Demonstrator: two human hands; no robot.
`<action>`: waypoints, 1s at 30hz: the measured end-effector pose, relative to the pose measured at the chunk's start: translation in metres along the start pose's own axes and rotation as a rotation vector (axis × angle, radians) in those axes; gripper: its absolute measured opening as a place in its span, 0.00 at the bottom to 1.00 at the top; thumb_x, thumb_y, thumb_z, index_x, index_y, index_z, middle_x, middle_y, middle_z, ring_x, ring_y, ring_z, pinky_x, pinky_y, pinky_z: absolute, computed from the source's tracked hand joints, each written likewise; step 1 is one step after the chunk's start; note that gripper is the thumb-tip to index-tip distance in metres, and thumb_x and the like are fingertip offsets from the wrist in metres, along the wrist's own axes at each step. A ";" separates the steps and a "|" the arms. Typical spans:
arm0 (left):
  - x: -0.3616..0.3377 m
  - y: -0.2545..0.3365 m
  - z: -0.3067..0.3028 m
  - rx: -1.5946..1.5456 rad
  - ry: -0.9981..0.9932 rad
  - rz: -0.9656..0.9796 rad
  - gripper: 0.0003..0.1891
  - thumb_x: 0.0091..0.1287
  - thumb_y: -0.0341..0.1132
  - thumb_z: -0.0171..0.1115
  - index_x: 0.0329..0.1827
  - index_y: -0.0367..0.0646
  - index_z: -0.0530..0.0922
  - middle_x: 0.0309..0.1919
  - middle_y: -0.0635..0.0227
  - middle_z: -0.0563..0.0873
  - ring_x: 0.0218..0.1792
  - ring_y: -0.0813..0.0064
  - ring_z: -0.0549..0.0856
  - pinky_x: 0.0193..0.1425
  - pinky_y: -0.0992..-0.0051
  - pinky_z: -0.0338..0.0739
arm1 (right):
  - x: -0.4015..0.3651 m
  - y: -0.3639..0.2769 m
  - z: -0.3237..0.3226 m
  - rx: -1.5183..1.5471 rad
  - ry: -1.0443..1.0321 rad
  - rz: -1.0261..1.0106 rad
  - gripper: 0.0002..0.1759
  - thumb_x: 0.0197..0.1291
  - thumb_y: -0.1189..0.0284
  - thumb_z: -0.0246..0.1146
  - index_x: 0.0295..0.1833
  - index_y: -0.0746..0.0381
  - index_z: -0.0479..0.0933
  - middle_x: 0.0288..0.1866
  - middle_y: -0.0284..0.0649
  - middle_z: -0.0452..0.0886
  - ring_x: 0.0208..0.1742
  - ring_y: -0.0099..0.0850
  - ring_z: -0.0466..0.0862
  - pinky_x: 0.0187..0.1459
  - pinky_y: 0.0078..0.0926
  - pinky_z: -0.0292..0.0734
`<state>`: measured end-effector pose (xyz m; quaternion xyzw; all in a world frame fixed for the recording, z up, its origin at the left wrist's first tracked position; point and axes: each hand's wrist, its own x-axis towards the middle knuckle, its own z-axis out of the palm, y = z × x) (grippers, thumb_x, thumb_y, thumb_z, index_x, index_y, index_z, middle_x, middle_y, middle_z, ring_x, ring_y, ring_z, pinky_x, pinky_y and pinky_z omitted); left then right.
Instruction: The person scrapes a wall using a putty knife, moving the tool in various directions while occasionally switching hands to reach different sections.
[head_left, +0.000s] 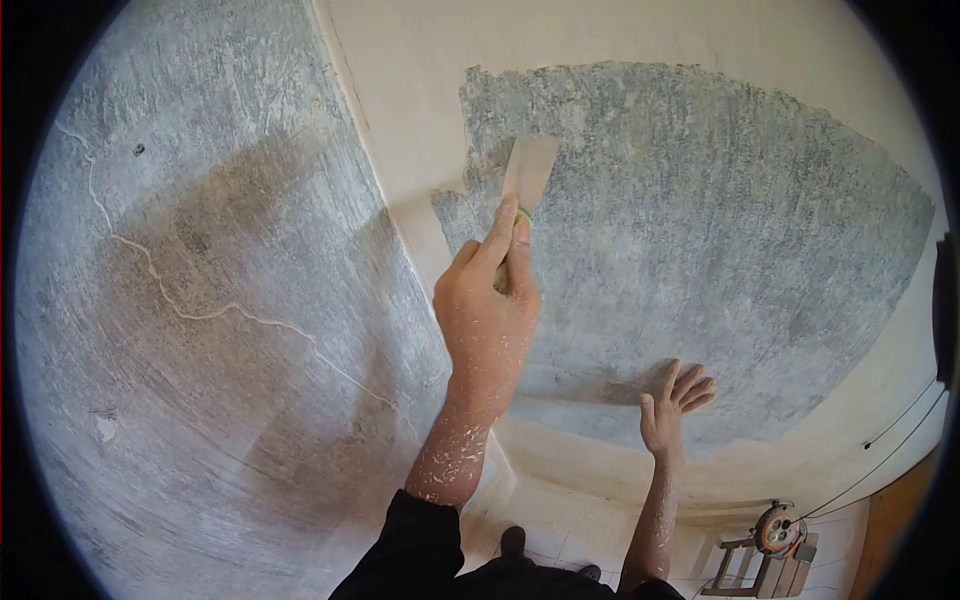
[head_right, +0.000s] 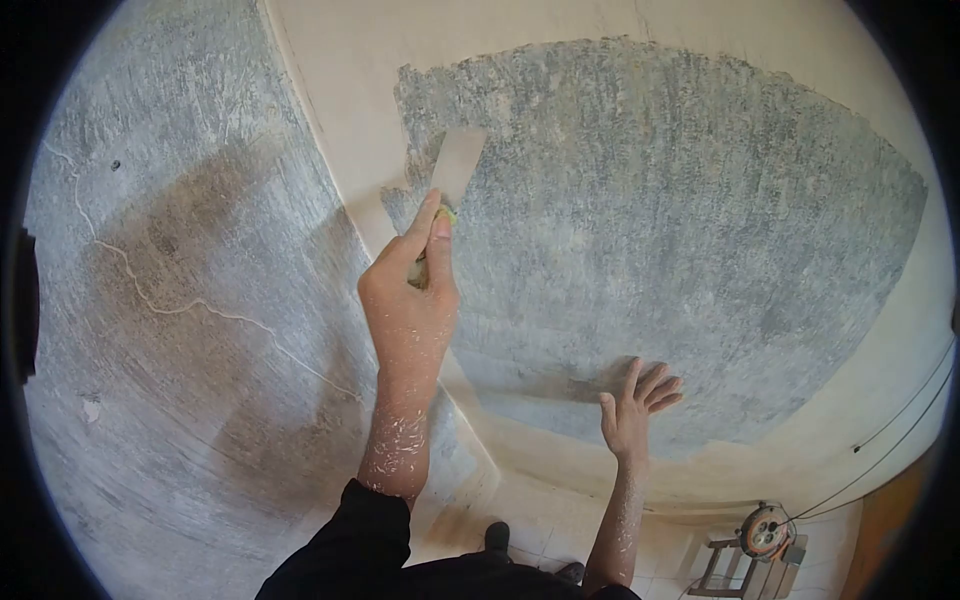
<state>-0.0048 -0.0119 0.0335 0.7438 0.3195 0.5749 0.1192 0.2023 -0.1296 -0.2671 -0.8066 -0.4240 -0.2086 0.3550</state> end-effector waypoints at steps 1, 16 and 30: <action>0.004 0.002 0.001 -0.012 0.015 0.010 0.15 0.74 0.36 0.61 0.60 0.44 0.83 0.29 0.63 0.86 0.29 0.84 0.80 0.34 0.77 0.75 | 0.000 0.001 -0.001 0.001 -0.014 -0.003 0.44 0.74 0.44 0.42 0.83 0.57 0.36 0.82 0.55 0.19 0.78 0.58 0.13 0.71 0.63 0.07; 0.036 -0.005 -0.008 -0.139 0.134 0.026 0.17 0.74 0.34 0.59 0.62 0.37 0.80 0.43 0.51 0.89 0.47 0.71 0.88 0.51 0.73 0.80 | -0.003 0.004 -0.007 0.054 -0.090 -0.010 0.44 0.74 0.44 0.43 0.82 0.59 0.39 0.81 0.59 0.19 0.77 0.62 0.12 0.69 0.67 0.07; 0.020 -0.030 -0.017 -0.022 0.057 0.004 0.16 0.73 0.34 0.60 0.61 0.42 0.82 0.20 0.62 0.79 0.22 0.78 0.78 0.30 0.73 0.73 | -0.007 -0.003 -0.008 -0.002 -0.078 0.038 0.43 0.75 0.45 0.42 0.82 0.59 0.38 0.81 0.60 0.20 0.78 0.63 0.14 0.70 0.66 0.08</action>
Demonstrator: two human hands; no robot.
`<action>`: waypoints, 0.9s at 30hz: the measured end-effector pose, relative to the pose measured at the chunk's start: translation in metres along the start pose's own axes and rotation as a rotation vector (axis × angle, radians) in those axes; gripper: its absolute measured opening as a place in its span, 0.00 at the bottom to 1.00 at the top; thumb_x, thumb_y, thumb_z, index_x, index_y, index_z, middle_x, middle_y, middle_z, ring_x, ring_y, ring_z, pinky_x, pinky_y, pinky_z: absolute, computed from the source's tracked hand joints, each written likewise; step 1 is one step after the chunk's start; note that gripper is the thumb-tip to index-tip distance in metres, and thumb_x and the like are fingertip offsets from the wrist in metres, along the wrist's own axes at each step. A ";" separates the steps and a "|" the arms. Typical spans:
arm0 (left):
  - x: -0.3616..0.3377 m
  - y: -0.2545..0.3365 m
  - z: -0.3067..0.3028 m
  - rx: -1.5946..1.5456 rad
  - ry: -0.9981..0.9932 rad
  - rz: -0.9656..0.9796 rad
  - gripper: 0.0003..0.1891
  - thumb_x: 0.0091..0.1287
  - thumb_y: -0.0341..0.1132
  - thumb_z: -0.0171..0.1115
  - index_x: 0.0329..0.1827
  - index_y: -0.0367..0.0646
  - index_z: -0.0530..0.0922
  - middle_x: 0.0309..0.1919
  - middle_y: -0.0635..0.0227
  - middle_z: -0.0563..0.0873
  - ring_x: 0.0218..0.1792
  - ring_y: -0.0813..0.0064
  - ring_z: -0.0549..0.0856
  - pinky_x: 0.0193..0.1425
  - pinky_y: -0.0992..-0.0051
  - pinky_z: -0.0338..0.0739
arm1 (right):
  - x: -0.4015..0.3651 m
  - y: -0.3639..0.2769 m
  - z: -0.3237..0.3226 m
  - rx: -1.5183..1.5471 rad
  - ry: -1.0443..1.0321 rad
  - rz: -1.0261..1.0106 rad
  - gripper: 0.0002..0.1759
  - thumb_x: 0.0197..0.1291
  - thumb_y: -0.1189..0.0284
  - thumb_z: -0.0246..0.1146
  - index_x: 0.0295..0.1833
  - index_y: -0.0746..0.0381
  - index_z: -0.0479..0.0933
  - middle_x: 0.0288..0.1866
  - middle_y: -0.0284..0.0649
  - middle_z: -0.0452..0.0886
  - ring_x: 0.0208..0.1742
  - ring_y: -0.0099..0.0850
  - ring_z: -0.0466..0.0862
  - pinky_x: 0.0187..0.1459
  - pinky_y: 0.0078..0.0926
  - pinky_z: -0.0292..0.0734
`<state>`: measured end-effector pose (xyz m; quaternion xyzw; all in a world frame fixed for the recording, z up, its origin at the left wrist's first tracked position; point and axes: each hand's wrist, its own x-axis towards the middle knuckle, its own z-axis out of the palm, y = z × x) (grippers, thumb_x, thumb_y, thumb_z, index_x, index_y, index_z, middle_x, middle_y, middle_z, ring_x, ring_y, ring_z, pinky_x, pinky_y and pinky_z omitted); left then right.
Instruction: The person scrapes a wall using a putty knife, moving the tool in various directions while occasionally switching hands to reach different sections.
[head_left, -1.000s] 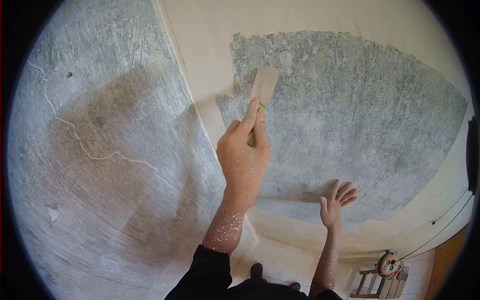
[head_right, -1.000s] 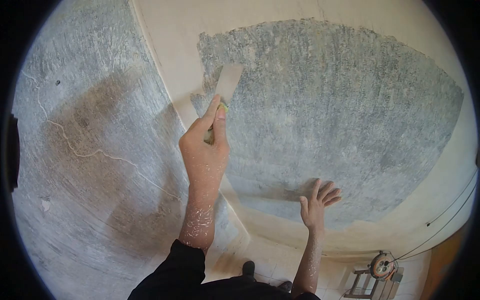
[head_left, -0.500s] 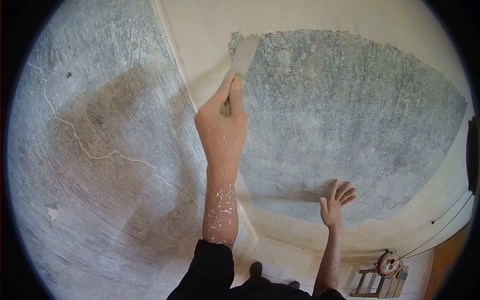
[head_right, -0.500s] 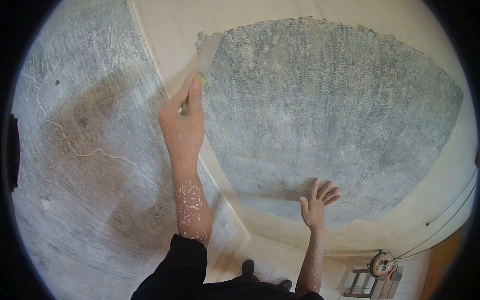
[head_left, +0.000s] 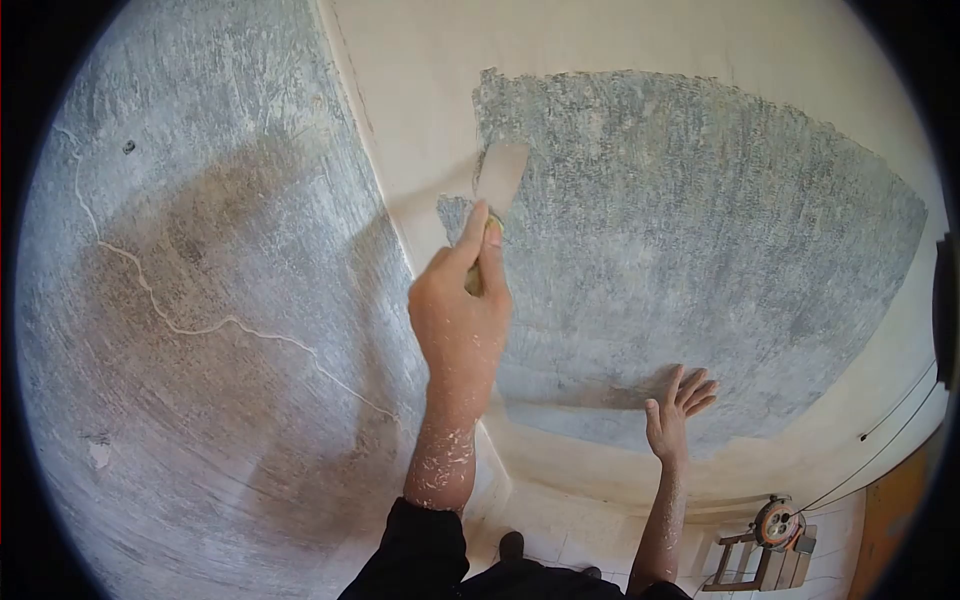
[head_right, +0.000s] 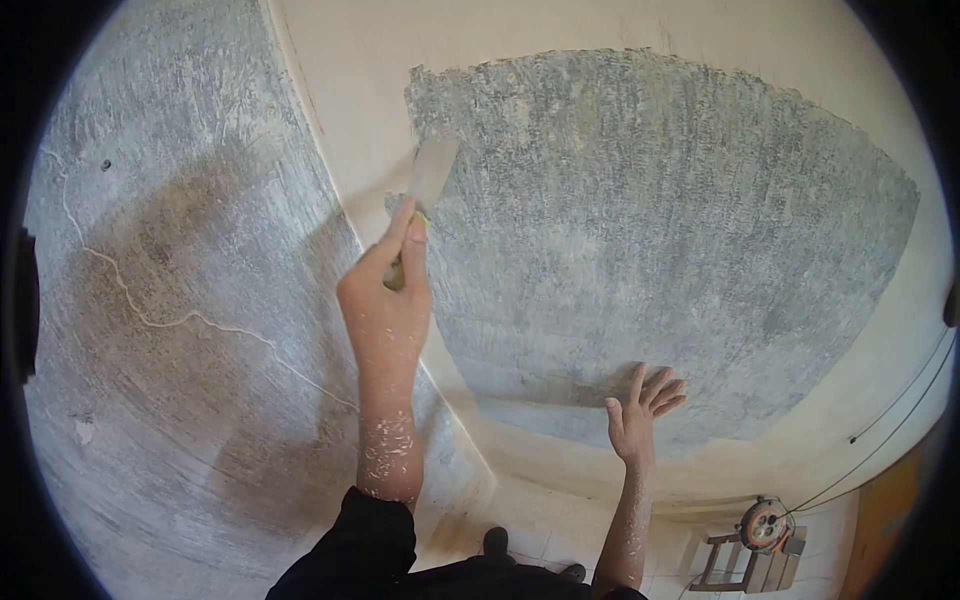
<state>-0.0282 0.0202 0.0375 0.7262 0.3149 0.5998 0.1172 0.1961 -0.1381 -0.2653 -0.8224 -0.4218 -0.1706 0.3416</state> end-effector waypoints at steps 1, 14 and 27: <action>-0.004 -0.003 0.003 0.004 -0.004 -0.007 0.16 0.73 0.34 0.61 0.61 0.42 0.82 0.19 0.63 0.79 0.22 0.78 0.79 0.29 0.73 0.73 | -0.001 -0.001 -0.002 0.011 -0.003 0.001 0.43 0.75 0.45 0.42 0.82 0.60 0.38 0.81 0.60 0.20 0.78 0.63 0.14 0.70 0.66 0.08; 0.028 0.005 0.002 -0.120 0.046 0.069 0.15 0.73 0.34 0.60 0.61 0.44 0.83 0.21 0.63 0.81 0.23 0.77 0.81 0.28 0.73 0.73 | 0.002 -0.022 -0.015 0.027 0.035 0.022 0.44 0.74 0.43 0.41 0.83 0.58 0.39 0.83 0.55 0.24 0.80 0.58 0.18 0.73 0.62 0.11; -0.170 -0.100 0.053 -0.192 -0.101 -0.118 0.18 0.71 0.27 0.62 0.63 0.40 0.80 0.28 0.62 0.84 0.30 0.79 0.81 0.35 0.76 0.76 | -0.034 -0.050 -0.035 0.194 -0.033 0.151 0.41 0.75 0.45 0.41 0.82 0.59 0.44 0.85 0.48 0.33 0.84 0.48 0.28 0.75 0.57 0.15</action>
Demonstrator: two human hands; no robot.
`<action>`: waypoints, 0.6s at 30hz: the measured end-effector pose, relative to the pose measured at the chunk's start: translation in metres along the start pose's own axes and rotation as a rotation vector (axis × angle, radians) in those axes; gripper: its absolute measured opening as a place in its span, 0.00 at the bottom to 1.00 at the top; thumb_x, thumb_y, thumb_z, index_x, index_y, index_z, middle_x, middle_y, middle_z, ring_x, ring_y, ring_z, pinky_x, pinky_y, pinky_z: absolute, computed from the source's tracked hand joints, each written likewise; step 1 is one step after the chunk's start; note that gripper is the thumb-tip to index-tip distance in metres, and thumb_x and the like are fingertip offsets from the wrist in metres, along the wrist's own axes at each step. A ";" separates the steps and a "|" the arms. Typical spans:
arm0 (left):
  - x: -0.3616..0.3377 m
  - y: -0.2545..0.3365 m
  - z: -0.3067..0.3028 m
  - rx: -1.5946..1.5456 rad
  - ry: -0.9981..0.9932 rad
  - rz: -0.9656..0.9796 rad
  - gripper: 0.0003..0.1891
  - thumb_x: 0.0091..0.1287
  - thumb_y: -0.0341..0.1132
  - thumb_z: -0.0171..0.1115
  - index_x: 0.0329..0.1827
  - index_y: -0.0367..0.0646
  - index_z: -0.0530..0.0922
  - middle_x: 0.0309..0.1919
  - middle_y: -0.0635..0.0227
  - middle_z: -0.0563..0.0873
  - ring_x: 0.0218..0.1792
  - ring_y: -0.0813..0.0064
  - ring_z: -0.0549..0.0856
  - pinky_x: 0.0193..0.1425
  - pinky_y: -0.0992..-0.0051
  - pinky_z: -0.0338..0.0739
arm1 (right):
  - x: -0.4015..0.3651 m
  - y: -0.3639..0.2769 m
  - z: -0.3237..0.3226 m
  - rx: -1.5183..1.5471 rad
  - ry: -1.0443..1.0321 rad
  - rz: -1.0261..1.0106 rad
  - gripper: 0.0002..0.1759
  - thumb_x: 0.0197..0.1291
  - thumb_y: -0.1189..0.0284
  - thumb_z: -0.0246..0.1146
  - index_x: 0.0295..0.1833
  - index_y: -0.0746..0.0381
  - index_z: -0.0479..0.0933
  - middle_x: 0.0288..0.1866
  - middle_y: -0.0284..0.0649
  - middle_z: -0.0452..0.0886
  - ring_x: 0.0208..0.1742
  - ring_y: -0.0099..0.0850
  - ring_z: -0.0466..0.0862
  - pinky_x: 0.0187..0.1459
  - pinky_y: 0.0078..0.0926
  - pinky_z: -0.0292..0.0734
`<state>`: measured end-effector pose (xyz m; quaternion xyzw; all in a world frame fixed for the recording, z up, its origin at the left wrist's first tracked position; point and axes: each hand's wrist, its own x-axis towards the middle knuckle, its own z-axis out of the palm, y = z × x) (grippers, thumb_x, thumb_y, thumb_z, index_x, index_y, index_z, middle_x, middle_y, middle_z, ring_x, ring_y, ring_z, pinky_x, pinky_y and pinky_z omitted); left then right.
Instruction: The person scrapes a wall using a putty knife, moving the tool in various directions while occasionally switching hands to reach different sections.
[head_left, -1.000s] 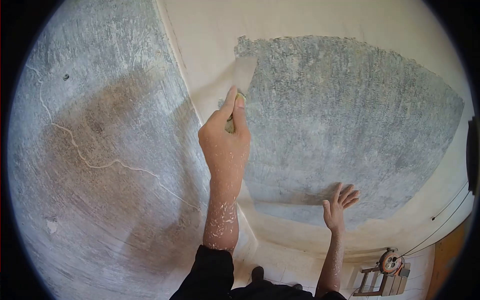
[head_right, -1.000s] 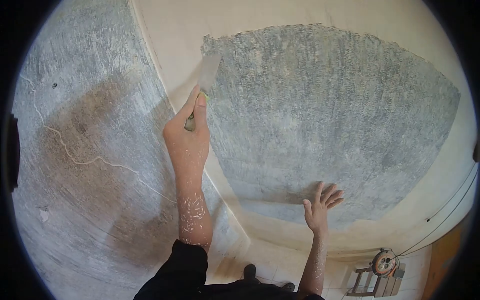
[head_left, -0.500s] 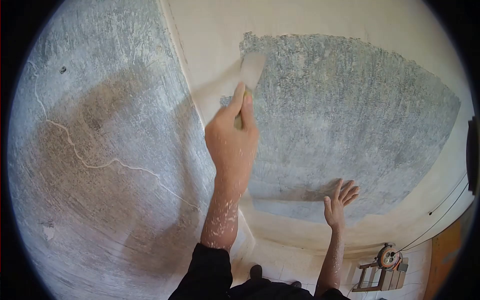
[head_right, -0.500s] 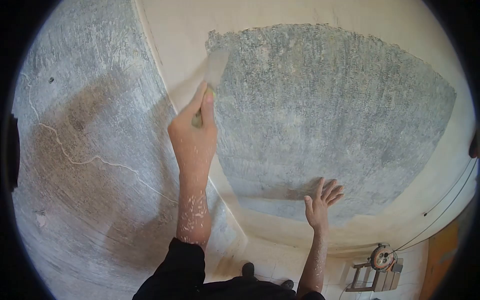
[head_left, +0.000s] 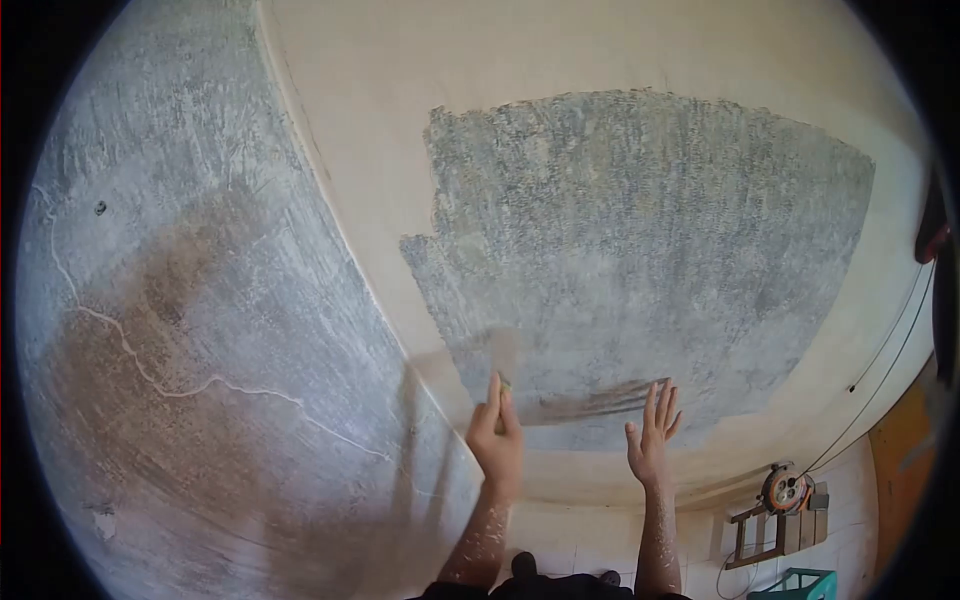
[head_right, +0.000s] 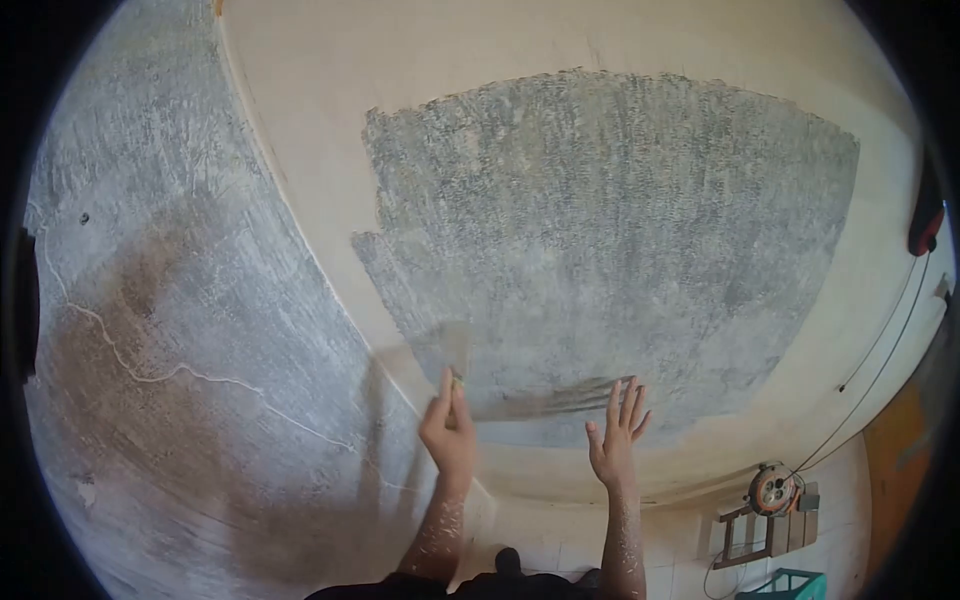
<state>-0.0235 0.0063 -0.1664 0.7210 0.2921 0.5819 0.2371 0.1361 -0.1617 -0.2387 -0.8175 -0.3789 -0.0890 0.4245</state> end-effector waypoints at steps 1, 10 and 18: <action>0.023 0.016 -0.008 0.009 -0.006 0.027 0.18 0.71 0.27 0.62 0.64 0.40 0.80 0.28 0.62 0.84 0.30 0.79 0.81 0.35 0.76 0.76 | 0.000 -0.001 0.001 0.001 0.005 -0.003 0.41 0.75 0.46 0.41 0.82 0.59 0.43 0.85 0.48 0.33 0.84 0.49 0.28 0.75 0.57 0.15; 0.159 0.172 -0.026 0.061 -0.053 0.168 0.15 0.72 0.33 0.62 0.60 0.43 0.83 0.29 0.62 0.86 0.31 0.82 0.82 0.39 0.76 0.77 | 0.001 0.000 0.010 -0.014 0.002 0.028 0.45 0.73 0.40 0.36 0.83 0.58 0.40 0.85 0.47 0.30 0.84 0.45 0.27 0.75 0.56 0.15; 0.131 0.152 -0.010 0.032 0.029 0.186 0.16 0.71 0.35 0.63 0.60 0.45 0.83 0.23 0.62 0.82 0.24 0.76 0.81 0.31 0.72 0.74 | 0.001 0.000 0.005 0.017 0.000 0.011 0.43 0.75 0.43 0.39 0.83 0.59 0.41 0.85 0.48 0.32 0.84 0.48 0.28 0.75 0.58 0.15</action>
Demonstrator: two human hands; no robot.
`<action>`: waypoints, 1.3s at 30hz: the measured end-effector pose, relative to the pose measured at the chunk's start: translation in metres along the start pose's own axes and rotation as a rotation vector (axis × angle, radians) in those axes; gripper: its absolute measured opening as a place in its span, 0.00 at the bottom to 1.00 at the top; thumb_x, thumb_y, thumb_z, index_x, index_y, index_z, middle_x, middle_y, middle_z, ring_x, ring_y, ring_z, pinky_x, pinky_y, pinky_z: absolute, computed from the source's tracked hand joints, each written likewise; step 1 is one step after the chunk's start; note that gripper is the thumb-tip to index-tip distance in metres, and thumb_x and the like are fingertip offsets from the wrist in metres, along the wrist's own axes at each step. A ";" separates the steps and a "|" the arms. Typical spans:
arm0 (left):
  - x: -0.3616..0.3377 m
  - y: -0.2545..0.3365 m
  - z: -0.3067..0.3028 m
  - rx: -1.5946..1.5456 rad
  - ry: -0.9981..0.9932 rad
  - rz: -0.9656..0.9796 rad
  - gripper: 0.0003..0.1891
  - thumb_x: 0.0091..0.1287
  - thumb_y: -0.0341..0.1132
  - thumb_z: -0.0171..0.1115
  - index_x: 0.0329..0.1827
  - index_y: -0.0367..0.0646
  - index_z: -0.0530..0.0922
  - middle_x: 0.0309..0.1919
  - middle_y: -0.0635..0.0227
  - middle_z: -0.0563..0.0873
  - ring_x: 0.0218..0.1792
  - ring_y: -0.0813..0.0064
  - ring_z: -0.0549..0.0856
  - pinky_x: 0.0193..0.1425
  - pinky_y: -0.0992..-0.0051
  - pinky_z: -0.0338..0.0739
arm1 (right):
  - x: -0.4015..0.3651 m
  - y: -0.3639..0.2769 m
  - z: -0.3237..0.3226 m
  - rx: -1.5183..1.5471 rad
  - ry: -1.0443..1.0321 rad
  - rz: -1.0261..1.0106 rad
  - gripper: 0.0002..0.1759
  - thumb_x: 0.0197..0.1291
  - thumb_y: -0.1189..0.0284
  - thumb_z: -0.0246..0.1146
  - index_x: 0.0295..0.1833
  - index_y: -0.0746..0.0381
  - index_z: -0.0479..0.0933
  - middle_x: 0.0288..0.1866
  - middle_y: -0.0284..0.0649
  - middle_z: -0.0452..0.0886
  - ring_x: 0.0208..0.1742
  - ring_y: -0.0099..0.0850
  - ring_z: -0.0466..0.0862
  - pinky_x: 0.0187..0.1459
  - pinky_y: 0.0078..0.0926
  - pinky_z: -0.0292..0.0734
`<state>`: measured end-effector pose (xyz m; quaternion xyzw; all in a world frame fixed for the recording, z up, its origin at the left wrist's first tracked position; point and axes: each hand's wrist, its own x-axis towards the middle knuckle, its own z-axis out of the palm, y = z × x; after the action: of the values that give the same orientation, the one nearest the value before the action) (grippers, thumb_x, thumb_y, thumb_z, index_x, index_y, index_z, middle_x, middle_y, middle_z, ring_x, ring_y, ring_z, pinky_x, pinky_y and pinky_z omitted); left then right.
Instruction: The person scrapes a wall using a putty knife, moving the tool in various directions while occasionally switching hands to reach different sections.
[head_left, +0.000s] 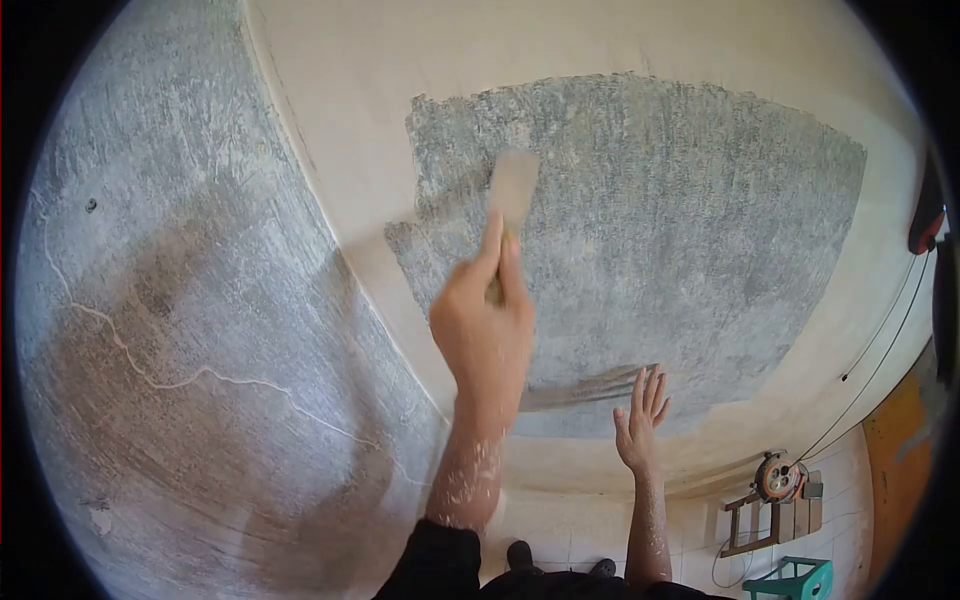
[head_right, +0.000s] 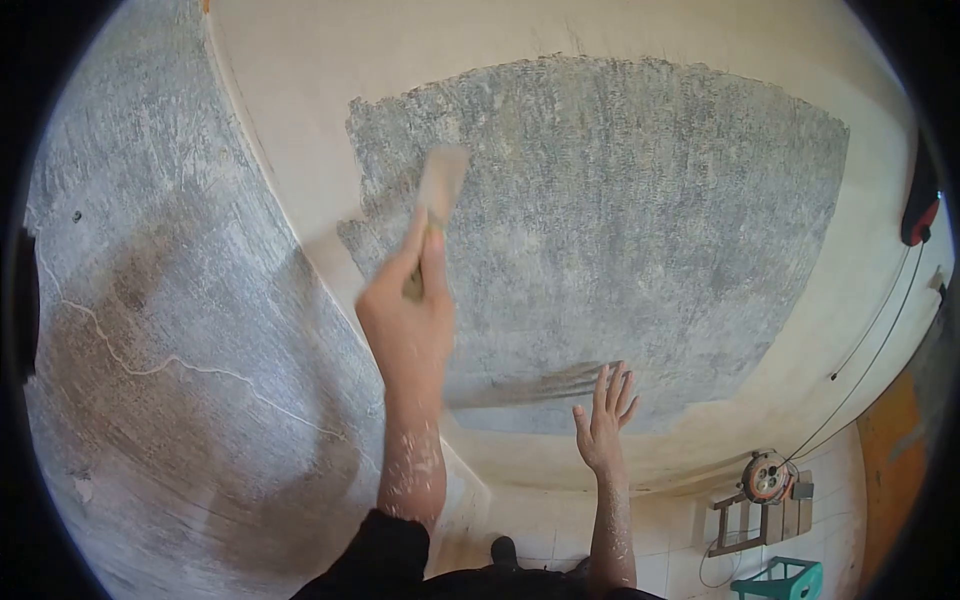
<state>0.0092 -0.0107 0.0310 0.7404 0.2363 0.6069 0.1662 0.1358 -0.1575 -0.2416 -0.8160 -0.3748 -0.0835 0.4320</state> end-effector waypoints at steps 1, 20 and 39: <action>0.013 0.006 -0.001 0.015 0.048 0.066 0.16 0.70 0.35 0.64 0.59 0.46 0.84 0.20 0.62 0.80 0.20 0.73 0.81 0.27 0.72 0.73 | 0.000 -0.001 0.000 0.015 0.005 0.001 0.43 0.75 0.43 0.39 0.83 0.59 0.41 0.85 0.48 0.32 0.84 0.48 0.28 0.75 0.58 0.15; 0.032 0.016 0.008 0.010 0.072 0.051 0.16 0.74 0.39 0.59 0.60 0.44 0.83 0.22 0.63 0.82 0.25 0.72 0.84 0.29 0.69 0.76 | -0.017 -0.035 -0.002 0.263 -0.022 -0.135 0.37 0.76 0.54 0.46 0.82 0.59 0.46 0.84 0.51 0.39 0.84 0.48 0.40 0.77 0.55 0.27; -0.142 -0.095 0.010 -0.694 -0.595 -0.622 0.23 0.82 0.48 0.41 0.63 0.38 0.74 0.50 0.66 0.77 0.48 0.77 0.78 0.57 0.76 0.73 | -0.014 -0.144 0.040 0.678 0.016 -0.106 0.36 0.69 0.78 0.53 0.80 0.63 0.50 0.56 0.52 0.71 0.49 0.39 0.77 0.48 0.34 0.75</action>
<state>-0.0161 -0.0095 -0.1381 0.6769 0.1727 0.3359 0.6318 0.0197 -0.0847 -0.1801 -0.6047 -0.4198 0.0171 0.6766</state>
